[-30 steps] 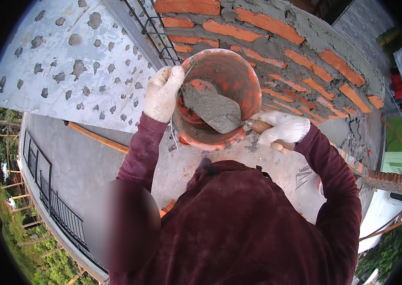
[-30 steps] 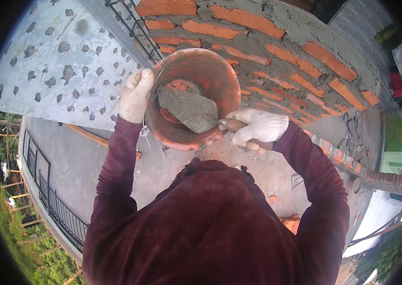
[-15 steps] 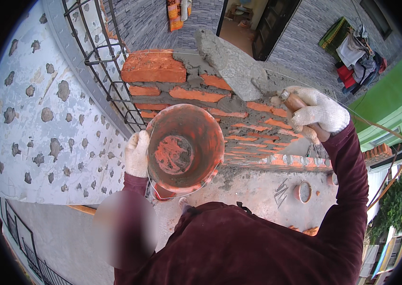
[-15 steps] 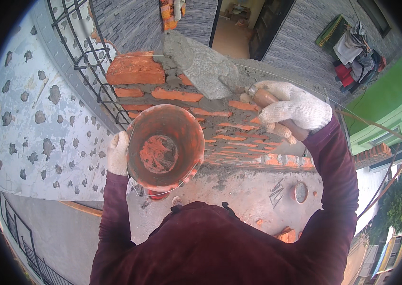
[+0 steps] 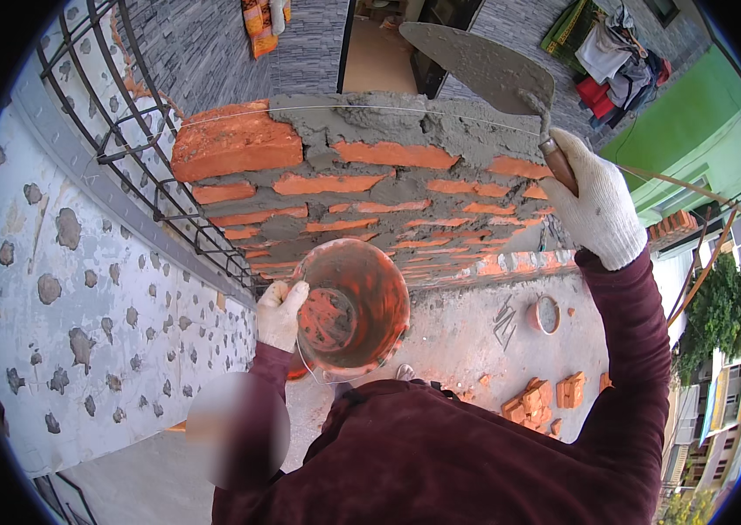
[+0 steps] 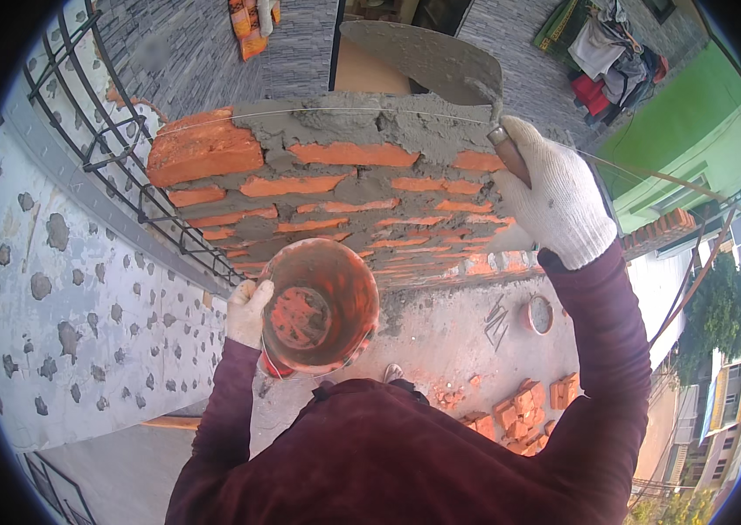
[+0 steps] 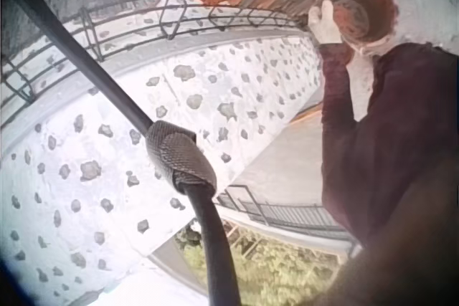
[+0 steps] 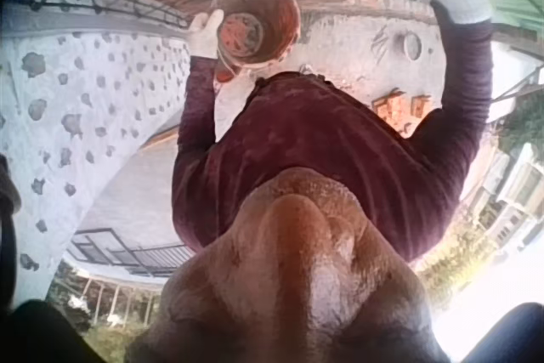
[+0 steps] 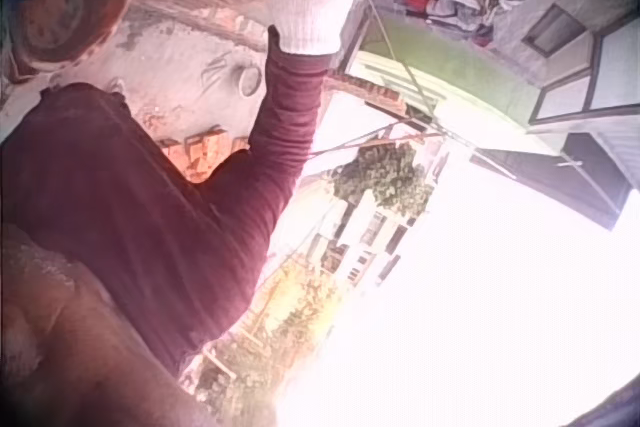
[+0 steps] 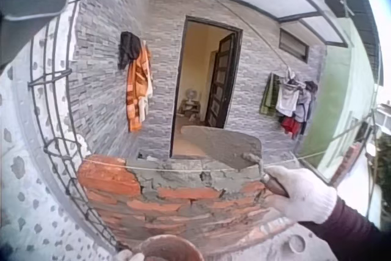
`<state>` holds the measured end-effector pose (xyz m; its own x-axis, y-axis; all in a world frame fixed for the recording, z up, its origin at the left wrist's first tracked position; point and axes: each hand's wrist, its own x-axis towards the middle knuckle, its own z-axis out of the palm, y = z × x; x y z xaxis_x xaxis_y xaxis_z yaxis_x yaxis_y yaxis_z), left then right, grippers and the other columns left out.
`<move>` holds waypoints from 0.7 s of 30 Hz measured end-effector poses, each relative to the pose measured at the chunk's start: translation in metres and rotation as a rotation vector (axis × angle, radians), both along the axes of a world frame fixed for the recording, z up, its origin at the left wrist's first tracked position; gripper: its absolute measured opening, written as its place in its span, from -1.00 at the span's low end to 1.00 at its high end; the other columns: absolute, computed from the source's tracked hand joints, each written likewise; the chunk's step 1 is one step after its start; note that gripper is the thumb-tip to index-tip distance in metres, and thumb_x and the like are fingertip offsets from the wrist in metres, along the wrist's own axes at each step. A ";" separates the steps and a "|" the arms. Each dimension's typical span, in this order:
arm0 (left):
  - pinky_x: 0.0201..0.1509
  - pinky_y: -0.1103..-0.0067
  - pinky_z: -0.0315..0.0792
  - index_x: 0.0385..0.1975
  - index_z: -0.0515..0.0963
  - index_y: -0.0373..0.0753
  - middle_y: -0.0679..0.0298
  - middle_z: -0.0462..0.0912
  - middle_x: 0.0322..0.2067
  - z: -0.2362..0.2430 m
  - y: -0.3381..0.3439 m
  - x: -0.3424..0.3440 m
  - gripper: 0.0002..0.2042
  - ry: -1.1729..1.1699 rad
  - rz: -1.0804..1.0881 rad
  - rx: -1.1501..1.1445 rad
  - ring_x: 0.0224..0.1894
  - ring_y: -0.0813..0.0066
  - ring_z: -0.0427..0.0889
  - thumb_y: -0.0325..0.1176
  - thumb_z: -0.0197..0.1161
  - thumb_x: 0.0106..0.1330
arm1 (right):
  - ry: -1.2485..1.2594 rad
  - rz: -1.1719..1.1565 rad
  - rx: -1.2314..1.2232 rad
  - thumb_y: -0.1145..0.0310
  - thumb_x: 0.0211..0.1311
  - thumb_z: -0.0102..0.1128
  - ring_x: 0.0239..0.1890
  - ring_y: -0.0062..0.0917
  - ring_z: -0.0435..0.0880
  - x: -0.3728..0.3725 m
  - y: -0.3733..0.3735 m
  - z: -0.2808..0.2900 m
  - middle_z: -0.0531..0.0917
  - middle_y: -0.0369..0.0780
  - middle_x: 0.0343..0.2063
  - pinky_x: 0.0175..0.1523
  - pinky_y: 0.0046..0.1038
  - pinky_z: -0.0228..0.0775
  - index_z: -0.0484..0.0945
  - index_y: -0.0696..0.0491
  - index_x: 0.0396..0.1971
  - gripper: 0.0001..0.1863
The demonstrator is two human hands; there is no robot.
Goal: The person lays red bricks onto a partially built wall using a trowel to apply mortar. They repeatedly pick up bricks, apply mortar, place bricks, and tap them into alignment along a guide string.
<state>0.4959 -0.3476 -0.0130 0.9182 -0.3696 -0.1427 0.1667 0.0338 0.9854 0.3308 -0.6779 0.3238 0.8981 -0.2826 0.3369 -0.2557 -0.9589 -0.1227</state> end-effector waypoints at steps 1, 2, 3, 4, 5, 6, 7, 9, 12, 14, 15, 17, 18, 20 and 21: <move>-0.44 0.66 0.13 -0.59 0.30 -0.13 0.59 0.28 -0.56 -0.003 -0.006 -0.004 -0.60 0.023 -0.019 0.017 -0.47 0.78 0.18 -0.29 0.41 0.40 | 0.012 0.023 0.061 0.45 0.16 0.33 -0.31 -0.29 0.74 -0.008 0.002 -0.002 0.69 -0.06 -0.32 -0.12 -0.36 0.54 0.47 0.19 0.24 -0.41; -0.44 0.66 0.13 -0.60 0.30 -0.13 0.60 0.27 -0.56 -0.007 -0.009 -0.008 -0.60 0.042 -0.039 0.042 -0.48 0.78 0.18 -0.30 0.41 0.39 | 0.031 0.047 0.137 0.45 0.15 0.33 -0.32 -0.30 0.74 -0.018 0.005 -0.006 0.69 -0.07 -0.33 -0.12 -0.37 0.54 0.47 0.19 0.24 -0.40; -0.44 0.66 0.14 -0.60 0.31 -0.13 0.59 0.28 -0.57 -0.018 -0.014 -0.011 -0.60 0.011 -0.057 0.052 -0.48 0.78 0.19 -0.31 0.42 0.37 | 0.048 0.070 0.214 0.44 0.14 0.34 -0.32 -0.31 0.73 -0.029 0.009 -0.012 0.68 -0.08 -0.34 -0.13 -0.38 0.54 0.47 0.19 0.24 -0.40; -0.44 0.65 0.15 -0.60 0.31 -0.13 0.58 0.29 -0.57 -0.025 -0.019 -0.014 -0.61 0.012 -0.053 0.057 -0.48 0.78 0.20 -0.32 0.43 0.37 | 0.052 0.085 0.294 0.44 0.13 0.34 -0.33 -0.33 0.73 -0.044 0.009 -0.019 0.68 -0.09 -0.35 -0.13 -0.39 0.53 0.47 0.20 0.23 -0.39; -0.43 0.65 0.15 -0.60 0.32 -0.13 0.58 0.30 -0.57 -0.033 -0.026 -0.023 -0.61 0.019 -0.059 0.064 -0.48 0.78 0.20 -0.32 0.43 0.36 | 0.063 0.081 0.390 0.43 0.12 0.36 -0.33 -0.35 0.73 -0.063 0.007 -0.034 0.68 -0.11 -0.37 -0.13 -0.40 0.53 0.47 0.21 0.23 -0.38; -0.43 0.65 0.16 -0.59 0.33 -0.13 0.57 0.31 -0.57 -0.041 -0.033 -0.030 -0.62 0.024 -0.066 0.072 -0.48 0.78 0.21 -0.33 0.43 0.36 | 0.137 0.038 0.464 0.42 0.11 0.37 -0.31 -0.34 0.73 -0.080 0.004 -0.045 0.69 -0.12 -0.32 -0.09 -0.38 0.53 0.47 0.19 0.23 -0.37; -0.42 0.64 0.17 -0.57 0.34 -0.14 0.56 0.33 -0.55 -0.051 -0.042 -0.038 -0.65 0.114 -0.053 0.034 -0.48 0.77 0.23 -0.35 0.42 0.35 | 0.106 0.078 0.533 0.38 0.13 0.38 -0.25 -0.24 0.75 -0.101 -0.006 -0.068 0.70 -0.06 -0.30 -0.08 -0.32 0.55 0.47 0.20 0.22 -0.38; -0.41 0.64 0.22 -0.53 0.38 -0.13 0.53 0.38 -0.55 -0.074 -0.049 -0.056 -0.70 0.204 -0.158 0.087 -0.51 0.74 0.30 -0.38 0.41 0.33 | 0.056 -0.001 0.746 0.32 0.14 0.40 -0.21 -0.19 0.76 -0.163 -0.010 -0.134 0.71 -0.01 -0.27 -0.09 -0.26 0.56 0.48 0.22 0.18 -0.40; -0.44 0.60 0.34 -0.43 0.45 -0.18 0.43 0.46 -0.57 -0.130 -0.062 -0.071 -0.80 0.286 -0.256 0.234 -0.56 0.63 0.44 -0.39 0.37 0.35 | 0.150 -0.507 1.207 0.28 0.14 0.40 -0.25 -0.35 0.70 -0.251 -0.012 -0.231 0.69 -0.10 -0.25 -0.11 -0.31 0.54 0.51 0.25 0.12 -0.42; -0.46 0.58 0.44 -0.38 0.47 -0.21 0.38 0.49 -0.56 -0.181 -0.067 -0.081 -0.82 0.356 -0.270 0.320 -0.58 0.56 0.49 -0.37 0.35 0.37 | -0.011 -0.717 1.289 0.32 0.14 0.39 -0.41 -0.47 0.64 -0.345 -0.014 -0.363 0.66 -0.18 -0.38 -0.26 -0.40 0.51 0.54 0.23 0.02 -0.53; -0.56 0.52 0.40 -0.39 0.46 -0.25 0.30 0.53 -0.55 -0.221 -0.060 -0.079 -0.74 0.364 -0.250 0.387 -0.64 0.49 0.47 -0.22 0.32 0.40 | -0.067 -0.888 1.411 0.35 0.14 0.38 -0.49 -0.51 0.61 -0.380 -0.011 -0.399 0.64 -0.21 -0.43 -0.37 -0.42 0.47 0.53 0.20 -0.02 -0.57; -0.51 0.44 0.45 -0.38 0.47 -0.27 0.19 0.59 -0.49 -0.266 -0.058 -0.084 -0.68 0.461 -0.342 0.592 -0.57 0.42 0.52 -0.11 0.26 0.43 | -0.253 -1.204 1.620 0.41 0.14 0.36 -0.62 -0.59 0.55 -0.445 -0.003 -0.428 0.58 -0.25 -0.54 -0.56 -0.46 0.37 0.52 0.16 -0.09 -0.65; -0.48 0.40 0.47 -0.37 0.48 -0.28 0.14 0.62 -0.46 -0.286 -0.051 -0.079 -0.65 0.504 -0.378 0.705 -0.53 0.39 0.55 -0.06 0.23 0.44 | -0.397 -1.345 1.724 0.43 0.14 0.35 -0.67 -0.62 0.51 -0.476 0.001 -0.437 0.55 -0.27 -0.58 -0.64 -0.48 0.31 0.51 0.13 -0.11 -0.68; -0.38 0.14 0.50 0.01 0.52 -0.34 0.01 0.67 -0.34 -0.339 -0.022 -0.056 -0.55 0.470 -0.248 0.805 -0.32 0.20 0.60 0.00 0.14 0.48 | -0.532 -1.438 1.663 0.46 0.18 0.33 -0.65 -0.61 0.53 -0.542 0.017 -0.483 0.53 -0.30 -0.54 -0.63 -0.47 0.38 0.50 0.12 -0.16 -0.74; -0.33 0.11 0.51 0.02 0.51 -0.34 0.03 0.66 -0.33 -0.345 -0.042 -0.058 -0.55 0.484 -0.212 0.861 -0.29 0.17 0.61 0.00 0.14 0.49 | -0.583 -1.498 1.544 0.46 0.18 0.34 -0.65 -0.61 0.53 -0.557 0.012 -0.486 0.52 -0.29 -0.54 -0.62 -0.46 0.43 0.49 0.12 -0.19 -0.75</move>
